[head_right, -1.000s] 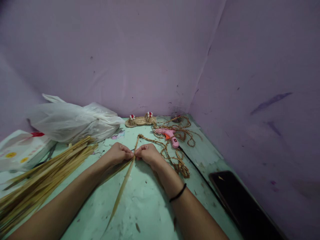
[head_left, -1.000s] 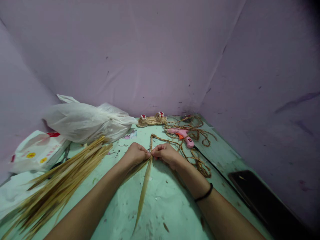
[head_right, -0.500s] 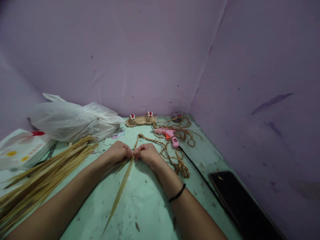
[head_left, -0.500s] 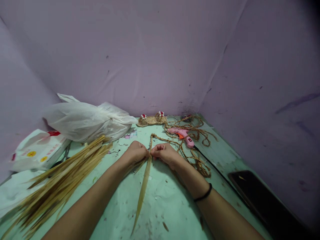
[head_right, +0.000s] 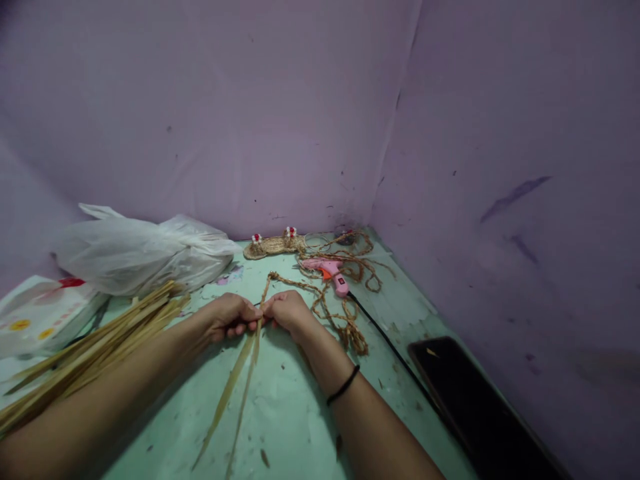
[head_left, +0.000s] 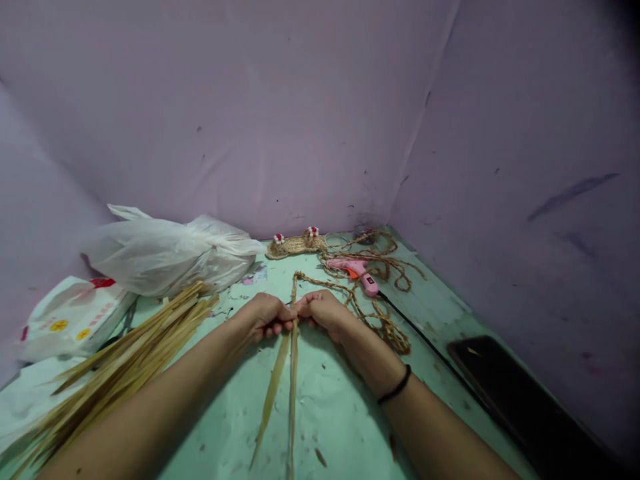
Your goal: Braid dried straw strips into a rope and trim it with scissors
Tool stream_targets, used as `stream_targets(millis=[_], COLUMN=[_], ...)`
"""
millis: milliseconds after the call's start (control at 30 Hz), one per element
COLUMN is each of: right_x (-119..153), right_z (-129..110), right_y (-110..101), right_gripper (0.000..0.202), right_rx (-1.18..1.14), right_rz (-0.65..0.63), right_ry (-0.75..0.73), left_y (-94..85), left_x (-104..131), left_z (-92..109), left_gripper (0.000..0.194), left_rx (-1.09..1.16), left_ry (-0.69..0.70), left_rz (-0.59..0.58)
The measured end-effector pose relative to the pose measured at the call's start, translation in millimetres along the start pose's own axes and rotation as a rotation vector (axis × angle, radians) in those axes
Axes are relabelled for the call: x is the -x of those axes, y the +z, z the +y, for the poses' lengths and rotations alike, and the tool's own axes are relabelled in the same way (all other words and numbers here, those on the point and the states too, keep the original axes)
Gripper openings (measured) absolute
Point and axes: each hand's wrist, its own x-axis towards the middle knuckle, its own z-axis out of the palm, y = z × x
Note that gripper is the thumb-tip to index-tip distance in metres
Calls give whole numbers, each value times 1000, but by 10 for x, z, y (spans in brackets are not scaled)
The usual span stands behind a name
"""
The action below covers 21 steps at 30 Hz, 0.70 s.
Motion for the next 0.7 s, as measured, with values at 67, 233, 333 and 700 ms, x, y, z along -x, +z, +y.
stream_targets(millis=[67,233,333,700], right_x=[0,-8,-5,-17], right_z=[8,19,2,28], right_y=[-23,-52,-51,-34], right_gripper=[12,8,7,7], right_rx=[-29,-62,-83,-103], right_rz=[-26,-48,-46,-65], right_ry=[17,-16,5,21], left_y=[30,104,160,47], left_x=[14,-22,-18,83], left_z=[-9,-59,-58,-37], left_gripper=[18,21,20,6], left_rx=[-77,-254,-323,314], left_ry=[42,207,318,83], left_rz=[77,289,418,-193])
